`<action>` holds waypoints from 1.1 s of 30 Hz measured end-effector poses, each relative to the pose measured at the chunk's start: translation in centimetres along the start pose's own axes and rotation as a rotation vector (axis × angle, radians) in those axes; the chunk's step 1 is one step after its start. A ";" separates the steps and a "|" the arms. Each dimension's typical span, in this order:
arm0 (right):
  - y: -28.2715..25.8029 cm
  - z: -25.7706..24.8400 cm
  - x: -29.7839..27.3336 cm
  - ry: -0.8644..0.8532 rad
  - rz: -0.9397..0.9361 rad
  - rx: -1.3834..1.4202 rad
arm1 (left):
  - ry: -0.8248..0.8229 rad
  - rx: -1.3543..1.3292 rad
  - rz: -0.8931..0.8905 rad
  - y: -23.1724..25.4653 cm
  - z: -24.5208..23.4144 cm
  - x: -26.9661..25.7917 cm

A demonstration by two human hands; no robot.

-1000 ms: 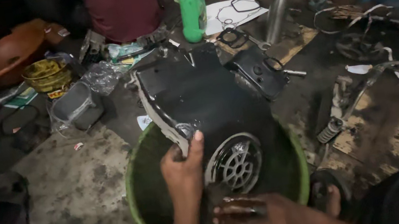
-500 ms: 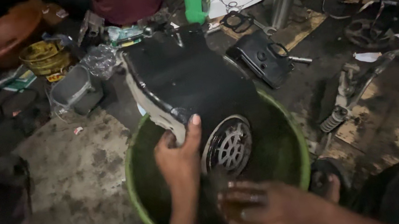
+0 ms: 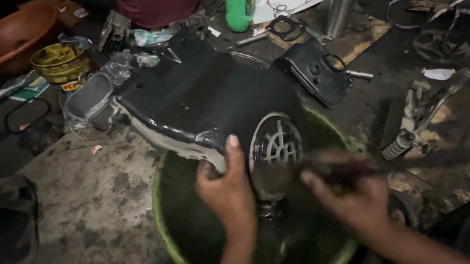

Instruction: The person scrubs a large, dark metal part with a wire brush over a green basin filled with liquid. They rotate the part to clean different sides and then wipe it with a cloth.

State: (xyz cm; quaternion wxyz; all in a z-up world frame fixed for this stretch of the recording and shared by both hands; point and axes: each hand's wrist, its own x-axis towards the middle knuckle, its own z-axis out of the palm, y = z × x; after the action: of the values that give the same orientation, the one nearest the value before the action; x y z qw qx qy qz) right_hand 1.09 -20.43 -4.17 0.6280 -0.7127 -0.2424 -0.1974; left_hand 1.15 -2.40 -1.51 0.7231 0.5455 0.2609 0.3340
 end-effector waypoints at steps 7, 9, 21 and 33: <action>0.3 -0.2 1.5 0.015 0.098 -0.060 | 0.007 -0.093 0.017 0.1 0.7 -2.0; 1.3 -0.3 -0.4 -0.050 0.206 -0.177 | 0.041 -0.201 -0.031 0.1 0.6 -1.4; -3.8 0.7 1.3 -0.284 -0.125 -0.177 | 0.069 -0.125 0.077 -1.3 0.3 -0.4; 4.3 -6.0 2.0 -0.256 -0.183 -0.460 | 0.135 -0.253 -0.253 -1.7 -0.8 1.2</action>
State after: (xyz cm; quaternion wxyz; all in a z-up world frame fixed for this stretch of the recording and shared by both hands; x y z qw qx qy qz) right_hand 5.41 -26.56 -5.65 0.3934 -0.8308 -0.3320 -0.2117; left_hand 1.66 -1.26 -3.44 0.8031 0.3893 0.3311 0.3064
